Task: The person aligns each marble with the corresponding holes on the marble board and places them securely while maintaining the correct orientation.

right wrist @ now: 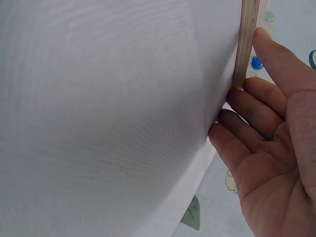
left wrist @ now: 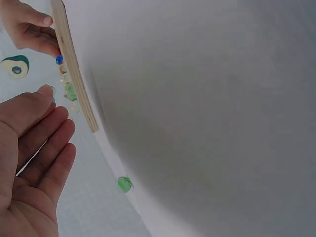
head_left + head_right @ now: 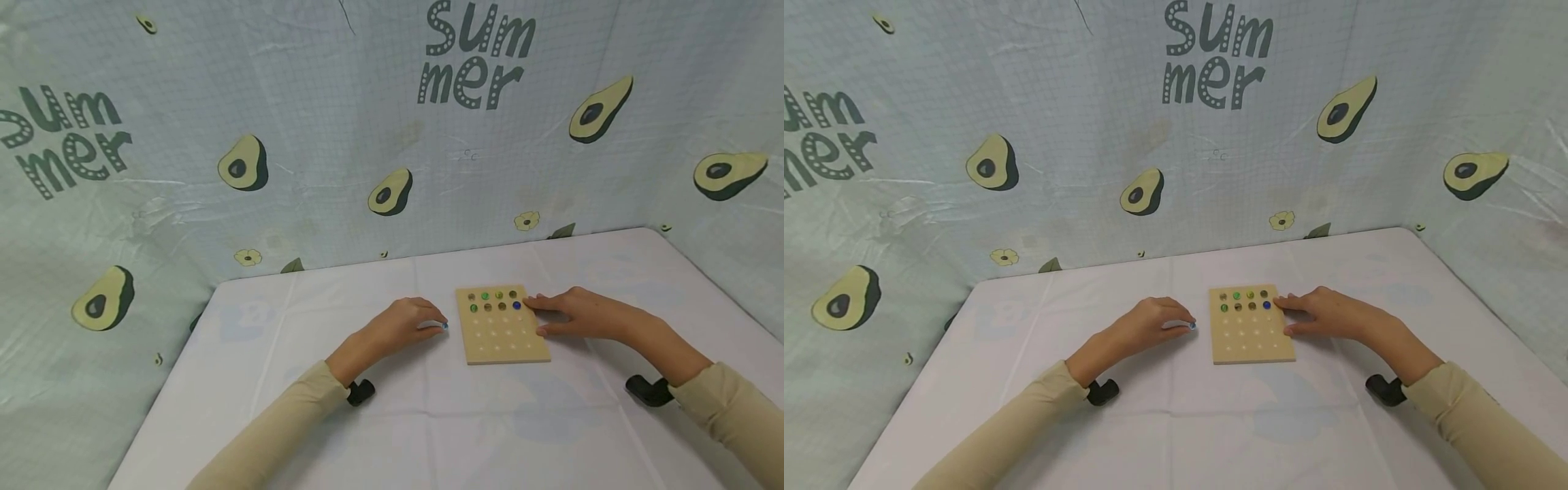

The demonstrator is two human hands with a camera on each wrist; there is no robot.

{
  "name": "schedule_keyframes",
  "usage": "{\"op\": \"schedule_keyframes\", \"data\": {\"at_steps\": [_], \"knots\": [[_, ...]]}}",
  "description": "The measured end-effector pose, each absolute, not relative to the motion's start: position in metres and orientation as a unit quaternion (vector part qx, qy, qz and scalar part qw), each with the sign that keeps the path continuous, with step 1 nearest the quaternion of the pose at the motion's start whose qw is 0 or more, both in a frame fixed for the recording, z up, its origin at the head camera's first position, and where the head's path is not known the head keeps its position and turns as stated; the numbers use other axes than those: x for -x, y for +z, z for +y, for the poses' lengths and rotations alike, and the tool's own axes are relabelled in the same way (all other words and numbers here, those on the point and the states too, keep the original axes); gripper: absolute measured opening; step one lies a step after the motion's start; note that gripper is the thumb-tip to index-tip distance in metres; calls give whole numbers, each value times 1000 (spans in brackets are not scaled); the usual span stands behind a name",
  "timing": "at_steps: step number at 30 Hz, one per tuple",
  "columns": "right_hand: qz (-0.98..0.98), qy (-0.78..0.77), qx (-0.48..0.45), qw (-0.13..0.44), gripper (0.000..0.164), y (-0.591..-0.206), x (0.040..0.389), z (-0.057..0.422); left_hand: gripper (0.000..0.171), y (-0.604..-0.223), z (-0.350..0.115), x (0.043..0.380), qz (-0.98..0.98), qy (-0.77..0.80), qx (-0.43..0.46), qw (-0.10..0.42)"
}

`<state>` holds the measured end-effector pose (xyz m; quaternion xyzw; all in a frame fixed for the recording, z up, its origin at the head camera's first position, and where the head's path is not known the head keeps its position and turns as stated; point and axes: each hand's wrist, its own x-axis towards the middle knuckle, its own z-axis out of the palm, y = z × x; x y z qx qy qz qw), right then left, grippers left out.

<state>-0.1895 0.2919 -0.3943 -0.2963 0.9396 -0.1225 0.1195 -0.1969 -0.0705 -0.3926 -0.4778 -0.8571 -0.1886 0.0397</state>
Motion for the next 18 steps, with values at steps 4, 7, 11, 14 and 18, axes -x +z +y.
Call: {"op": "schedule_keyframes", "data": {"at_steps": [4, 7, 11, 14, 18], "knots": [[940, -123, 295, 121, 68, -395, 189, 293, 17, -394, -63, 198, -855, -177, 485, 43], [940, -122, 295, 120, 68, -394, 189, 293, 18, -392, -57, 198, -859, -165, 483, 41], [940, -122, 294, 120, 68, -393, 188, 292, 19, -390, -50, 200, -863, -159, 478, 31], [940, -122, 294, 119, 68, -394, 189, 292, 19, -389, -47, 201, -865, -157, 475, 25], [941, -120, 294, 115, 68, -395, 190, 293, 19, -388, -43, 202, -868, -152, 471, 20]]}}
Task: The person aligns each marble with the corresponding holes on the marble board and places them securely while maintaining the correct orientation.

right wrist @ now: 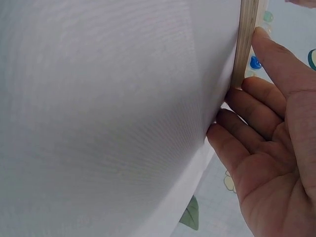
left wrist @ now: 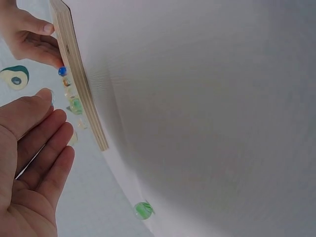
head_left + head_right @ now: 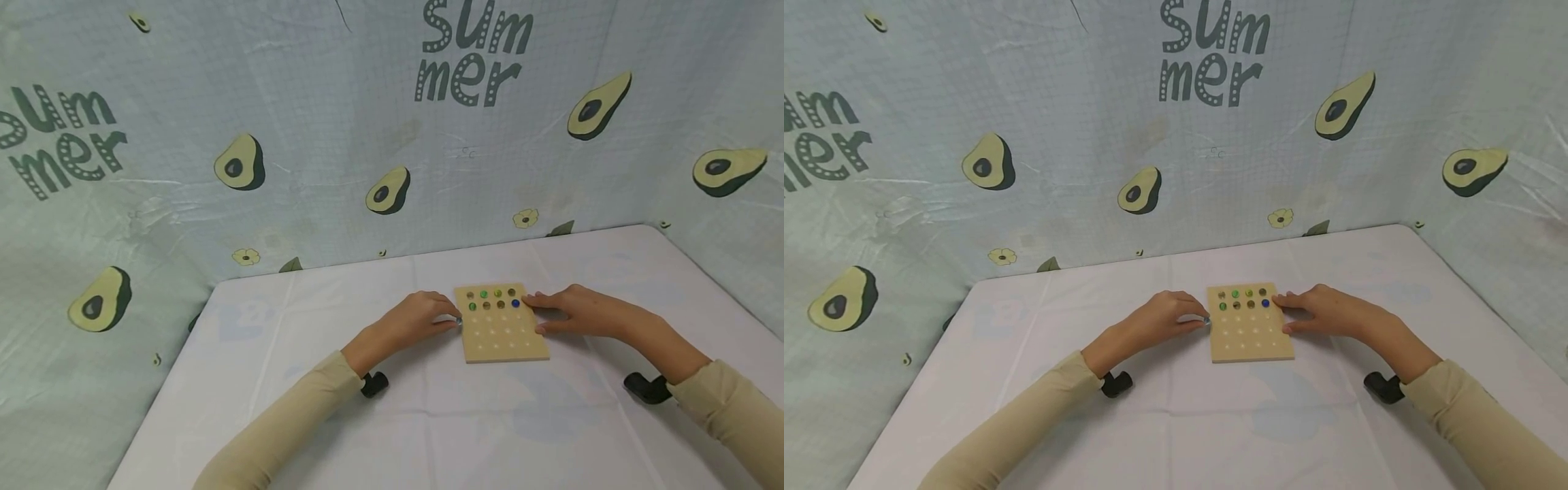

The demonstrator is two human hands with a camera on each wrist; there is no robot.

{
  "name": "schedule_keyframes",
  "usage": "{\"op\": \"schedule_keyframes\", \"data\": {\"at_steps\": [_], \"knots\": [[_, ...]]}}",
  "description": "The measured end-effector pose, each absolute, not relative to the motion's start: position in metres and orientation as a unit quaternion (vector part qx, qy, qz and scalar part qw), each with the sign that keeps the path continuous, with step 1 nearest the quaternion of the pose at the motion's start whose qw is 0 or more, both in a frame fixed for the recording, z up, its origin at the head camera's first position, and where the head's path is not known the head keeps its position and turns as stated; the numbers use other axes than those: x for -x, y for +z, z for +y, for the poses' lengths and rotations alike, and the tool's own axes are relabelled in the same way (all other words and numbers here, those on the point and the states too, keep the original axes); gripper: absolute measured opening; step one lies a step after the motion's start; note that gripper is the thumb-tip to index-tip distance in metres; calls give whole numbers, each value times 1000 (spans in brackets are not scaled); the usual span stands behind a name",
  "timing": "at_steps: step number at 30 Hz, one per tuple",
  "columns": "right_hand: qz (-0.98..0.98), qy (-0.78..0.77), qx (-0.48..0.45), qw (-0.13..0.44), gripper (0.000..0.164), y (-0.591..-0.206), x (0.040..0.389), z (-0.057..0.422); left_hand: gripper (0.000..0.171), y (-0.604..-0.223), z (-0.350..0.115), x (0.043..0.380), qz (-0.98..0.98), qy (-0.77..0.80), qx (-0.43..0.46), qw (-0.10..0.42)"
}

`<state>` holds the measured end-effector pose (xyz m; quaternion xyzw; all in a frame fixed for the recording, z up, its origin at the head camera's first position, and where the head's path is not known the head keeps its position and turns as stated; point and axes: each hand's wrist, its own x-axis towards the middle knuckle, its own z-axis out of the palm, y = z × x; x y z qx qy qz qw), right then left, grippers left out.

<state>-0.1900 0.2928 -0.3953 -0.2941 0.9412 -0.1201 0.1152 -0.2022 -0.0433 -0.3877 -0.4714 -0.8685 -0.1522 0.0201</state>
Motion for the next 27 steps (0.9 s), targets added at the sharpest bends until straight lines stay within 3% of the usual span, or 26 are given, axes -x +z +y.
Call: {"op": "schedule_keyframes", "data": {"at_steps": [16, 27], "knots": [[941, -120, 292, 123, 69, -397, 192, 293, 21, -382, -33, 202, -872, -155, 464, 11], [940, -116, 300, 115, 69, -394, 193, 294, 18, -371, -20, 206, -881, -142, 450, -25]]}}
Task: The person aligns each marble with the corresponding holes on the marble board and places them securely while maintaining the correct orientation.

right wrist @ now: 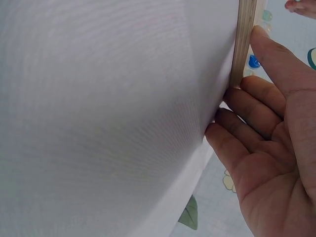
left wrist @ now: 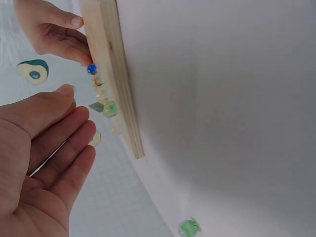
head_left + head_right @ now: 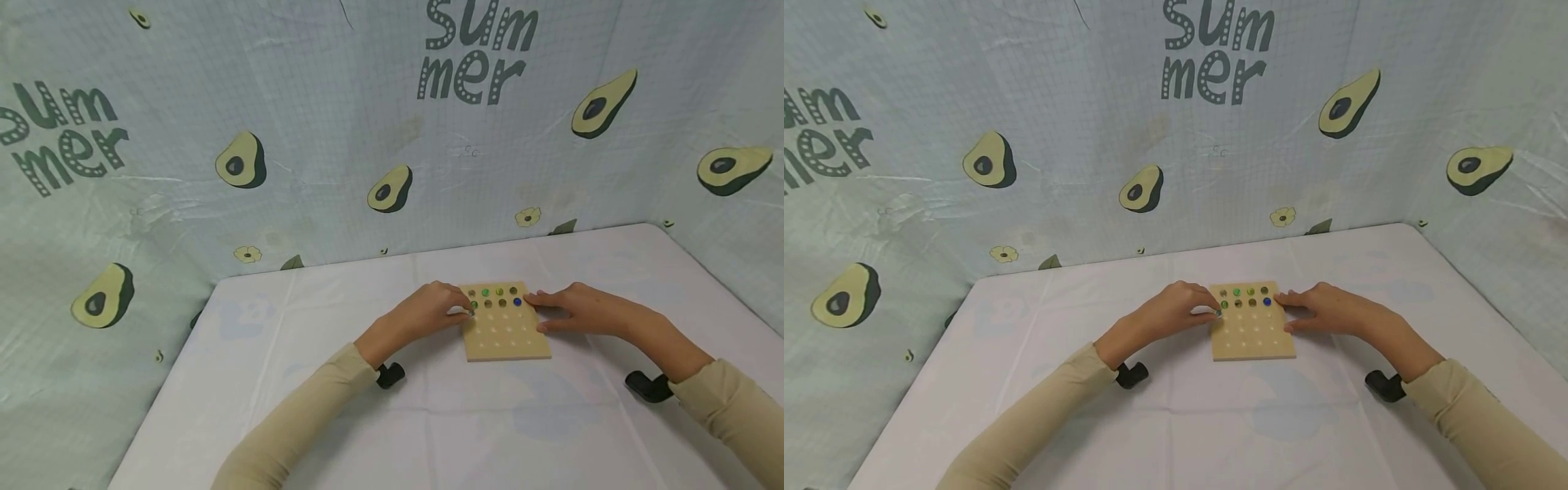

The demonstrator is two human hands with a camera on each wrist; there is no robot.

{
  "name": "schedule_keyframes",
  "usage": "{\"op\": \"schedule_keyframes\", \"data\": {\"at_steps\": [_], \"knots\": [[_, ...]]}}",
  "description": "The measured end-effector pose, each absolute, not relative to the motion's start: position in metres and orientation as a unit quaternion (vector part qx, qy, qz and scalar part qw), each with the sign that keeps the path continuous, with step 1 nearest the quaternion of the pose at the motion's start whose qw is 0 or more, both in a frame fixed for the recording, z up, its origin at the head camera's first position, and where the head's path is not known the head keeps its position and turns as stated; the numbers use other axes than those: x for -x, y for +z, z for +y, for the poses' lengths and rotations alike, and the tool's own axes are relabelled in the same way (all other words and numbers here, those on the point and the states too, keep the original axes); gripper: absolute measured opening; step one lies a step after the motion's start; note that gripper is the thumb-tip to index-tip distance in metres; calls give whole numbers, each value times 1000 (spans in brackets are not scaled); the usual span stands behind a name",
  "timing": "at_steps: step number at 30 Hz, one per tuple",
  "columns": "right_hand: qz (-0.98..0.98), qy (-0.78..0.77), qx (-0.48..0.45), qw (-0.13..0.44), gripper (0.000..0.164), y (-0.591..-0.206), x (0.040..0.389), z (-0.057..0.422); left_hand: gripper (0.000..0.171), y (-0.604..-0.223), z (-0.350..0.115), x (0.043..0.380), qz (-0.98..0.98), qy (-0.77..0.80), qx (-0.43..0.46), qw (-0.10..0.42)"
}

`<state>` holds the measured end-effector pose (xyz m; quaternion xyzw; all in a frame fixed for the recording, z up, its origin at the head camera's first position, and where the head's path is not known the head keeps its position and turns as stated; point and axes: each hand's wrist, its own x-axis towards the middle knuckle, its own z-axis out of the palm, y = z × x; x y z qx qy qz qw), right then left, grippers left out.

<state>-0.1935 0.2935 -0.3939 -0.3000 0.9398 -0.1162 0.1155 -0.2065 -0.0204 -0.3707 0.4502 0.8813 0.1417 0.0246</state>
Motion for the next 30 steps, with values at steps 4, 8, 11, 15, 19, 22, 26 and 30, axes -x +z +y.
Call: {"op": "schedule_keyframes", "data": {"at_steps": [4, 8, 11, 15, 19, 22, 26, 30], "knots": [[940, -118, 299, 117, 68, -394, 193, 293, 18, -367, -15, 207, 888, 128, -440, 42], [941, -116, 296, 119, 69, -393, 193, 292, 18, -364, -10, 208, 895, 130, -422, 62], [941, -115, 295, 119, 69, -393, 193, 292, 19, -363, -6, 210, 899, 133, -410, 74], [941, -118, 294, 121, 69, -393, 193, 292, 19, -361, -3, 212, 904, 130, -399, 87], [941, -119, 290, 125, 70, -393, 193, 293, 20, -361, -1, 214, 907, 142, -383, 102], [942, -118, 289, 122, 70, -393, 193, 292, 20, -360, -1, 214, 909, 160, -372, 104], [942, -117, 292, 116, 69, -392, 193, 292, 20, -360, -2, 217, 911, 183, -355, 105], [941, -119, 294, 117, 69, -392, 193, 292, 20, -362, -2, 219, 913, 204, -333, 116]]}}
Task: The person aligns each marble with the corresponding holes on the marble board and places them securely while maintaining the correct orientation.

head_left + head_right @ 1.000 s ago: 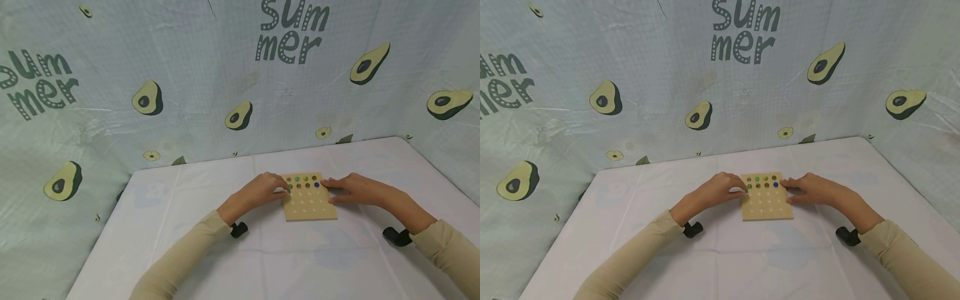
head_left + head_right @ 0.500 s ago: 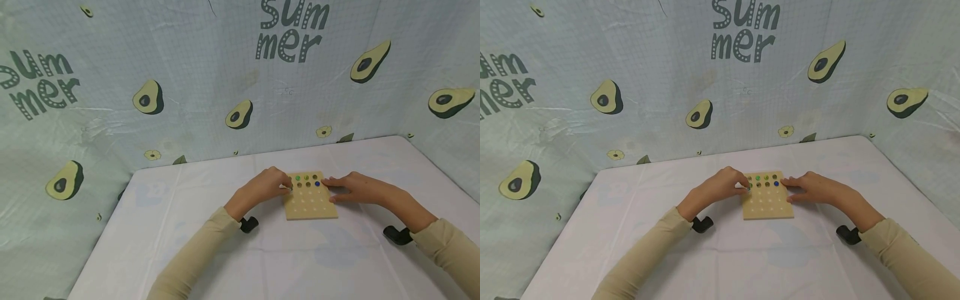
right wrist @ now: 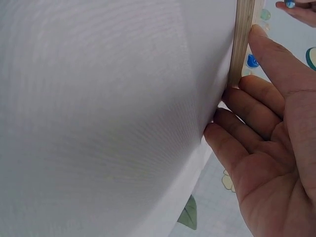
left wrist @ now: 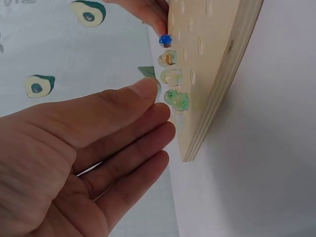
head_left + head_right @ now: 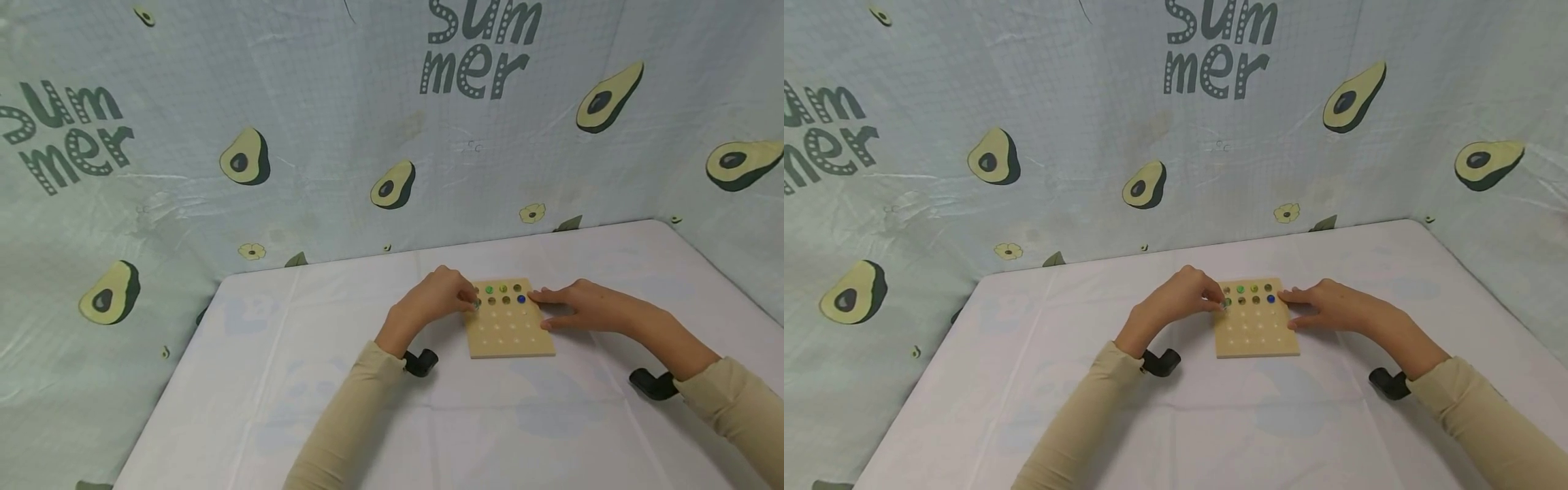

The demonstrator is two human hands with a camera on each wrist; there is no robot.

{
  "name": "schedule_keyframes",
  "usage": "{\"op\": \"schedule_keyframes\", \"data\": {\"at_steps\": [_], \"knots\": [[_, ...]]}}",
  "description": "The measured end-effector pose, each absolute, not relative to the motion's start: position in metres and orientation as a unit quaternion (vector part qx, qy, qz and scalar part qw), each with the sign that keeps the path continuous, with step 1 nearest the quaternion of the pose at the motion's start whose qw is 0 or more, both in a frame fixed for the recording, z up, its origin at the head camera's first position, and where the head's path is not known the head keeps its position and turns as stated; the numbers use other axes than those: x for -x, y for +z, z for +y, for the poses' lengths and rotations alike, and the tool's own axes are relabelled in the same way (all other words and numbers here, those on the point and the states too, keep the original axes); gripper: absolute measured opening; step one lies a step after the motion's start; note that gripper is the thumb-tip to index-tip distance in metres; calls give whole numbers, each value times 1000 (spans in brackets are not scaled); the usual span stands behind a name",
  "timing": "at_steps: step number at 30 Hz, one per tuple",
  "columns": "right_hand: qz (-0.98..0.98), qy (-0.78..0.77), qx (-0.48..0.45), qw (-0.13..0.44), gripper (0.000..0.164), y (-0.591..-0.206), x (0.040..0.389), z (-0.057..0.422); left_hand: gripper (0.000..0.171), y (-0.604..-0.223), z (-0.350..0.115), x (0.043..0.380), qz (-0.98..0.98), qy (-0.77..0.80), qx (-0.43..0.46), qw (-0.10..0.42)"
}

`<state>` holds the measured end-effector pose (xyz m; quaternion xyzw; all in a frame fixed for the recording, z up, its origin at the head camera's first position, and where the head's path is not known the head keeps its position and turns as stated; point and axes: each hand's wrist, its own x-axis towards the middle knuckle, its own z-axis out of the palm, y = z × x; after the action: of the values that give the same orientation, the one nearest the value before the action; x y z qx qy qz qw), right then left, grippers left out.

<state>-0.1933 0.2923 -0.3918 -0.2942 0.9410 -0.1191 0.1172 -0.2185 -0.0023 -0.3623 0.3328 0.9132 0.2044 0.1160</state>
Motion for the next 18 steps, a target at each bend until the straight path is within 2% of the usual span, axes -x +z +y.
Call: {"op": "schedule_keyframes", "data": {"at_steps": [18], "knots": [[941, -116, 297, 114, 70, -393, 195, 294, 19, -371, 9, 217, 935, 187, -276, 123]]}}
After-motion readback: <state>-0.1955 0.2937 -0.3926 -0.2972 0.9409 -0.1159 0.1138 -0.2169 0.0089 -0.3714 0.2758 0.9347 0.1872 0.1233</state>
